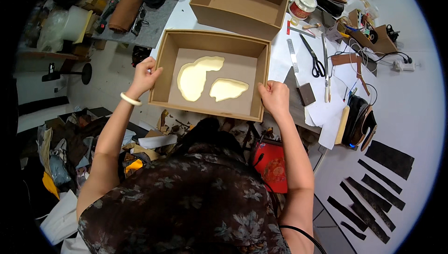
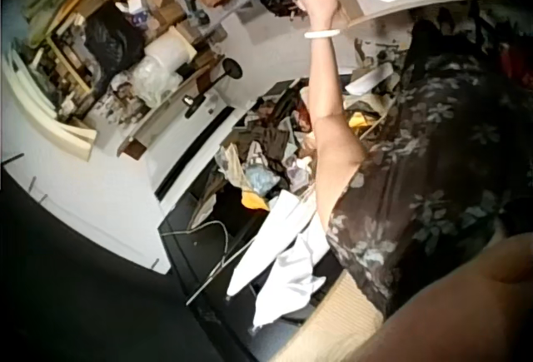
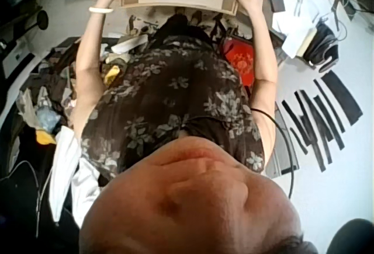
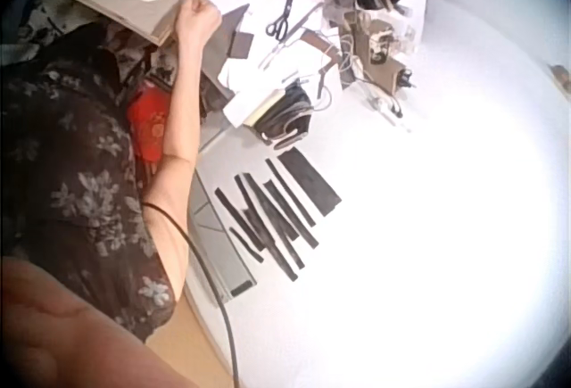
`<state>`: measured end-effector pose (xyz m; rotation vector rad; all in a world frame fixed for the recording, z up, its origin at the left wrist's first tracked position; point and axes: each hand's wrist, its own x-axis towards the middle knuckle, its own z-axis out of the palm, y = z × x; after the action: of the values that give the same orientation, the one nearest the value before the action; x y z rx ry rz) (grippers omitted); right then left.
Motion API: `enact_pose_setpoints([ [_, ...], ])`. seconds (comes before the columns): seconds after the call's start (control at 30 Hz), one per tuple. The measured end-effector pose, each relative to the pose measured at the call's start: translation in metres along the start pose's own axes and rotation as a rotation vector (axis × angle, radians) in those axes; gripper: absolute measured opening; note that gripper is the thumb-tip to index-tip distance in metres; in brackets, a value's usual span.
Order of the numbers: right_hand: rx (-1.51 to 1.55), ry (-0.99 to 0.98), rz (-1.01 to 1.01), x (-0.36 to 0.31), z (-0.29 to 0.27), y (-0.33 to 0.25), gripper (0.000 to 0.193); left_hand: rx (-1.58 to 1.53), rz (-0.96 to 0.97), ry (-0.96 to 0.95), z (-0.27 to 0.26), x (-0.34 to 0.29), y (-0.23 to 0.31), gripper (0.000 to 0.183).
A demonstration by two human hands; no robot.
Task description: The person assembles a wooden box by placing a base and side panels together. They then sand the edges of the assembled box using a sanding block and a sanding sponge, focusing on the corners and seams.
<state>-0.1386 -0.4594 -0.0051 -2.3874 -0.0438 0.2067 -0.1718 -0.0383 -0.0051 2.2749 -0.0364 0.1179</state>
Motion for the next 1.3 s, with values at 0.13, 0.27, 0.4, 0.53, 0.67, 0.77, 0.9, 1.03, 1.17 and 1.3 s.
enact_pose_setpoints([
  [0.13,0.005,0.060,0.007,0.006,0.029,0.022,0.042,0.041,0.023,0.012,0.016,0.014,-0.021,0.037],
  [0.27,0.013,0.074,0.027,0.008,0.048,0.020,0.044,0.064,0.049,0.052,0.024,0.029,-0.050,0.037],
  [0.4,-0.051,0.097,0.049,0.002,0.057,0.007,0.045,0.127,-0.047,0.122,0.029,0.021,-0.065,0.038],
  [0.53,-0.348,0.060,0.156,0.010,0.037,-0.016,0.043,0.197,-0.185,0.351,0.022,-0.005,-0.034,0.040],
  [0.67,-0.218,0.397,-0.122,0.053,0.000,-0.013,0.039,-0.614,-0.821,0.690,0.059,-0.071,0.004,0.075],
  [0.77,-0.204,0.543,-0.150,0.093,-0.029,0.020,0.032,-1.242,-1.240,0.122,0.070,-0.085,0.072,0.092],
  [0.9,-0.436,0.547,0.013,0.103,-0.046,0.110,0.037,-1.426,-1.394,0.064,0.105,-0.071,0.099,0.091],
  [1.03,-0.749,0.003,0.559,0.076,-0.071,0.300,0.101,-1.324,-1.250,0.020,0.159,-0.054,0.096,0.069],
  [1.17,-0.546,-0.042,0.394,0.035,-0.019,0.319,0.097,-1.158,-1.294,0.370,0.186,-0.054,0.094,0.049],
  [1.3,-0.653,0.066,0.248,0.020,-0.002,0.276,0.080,-1.040,-1.356,0.540,0.188,-0.060,0.084,0.030],
])
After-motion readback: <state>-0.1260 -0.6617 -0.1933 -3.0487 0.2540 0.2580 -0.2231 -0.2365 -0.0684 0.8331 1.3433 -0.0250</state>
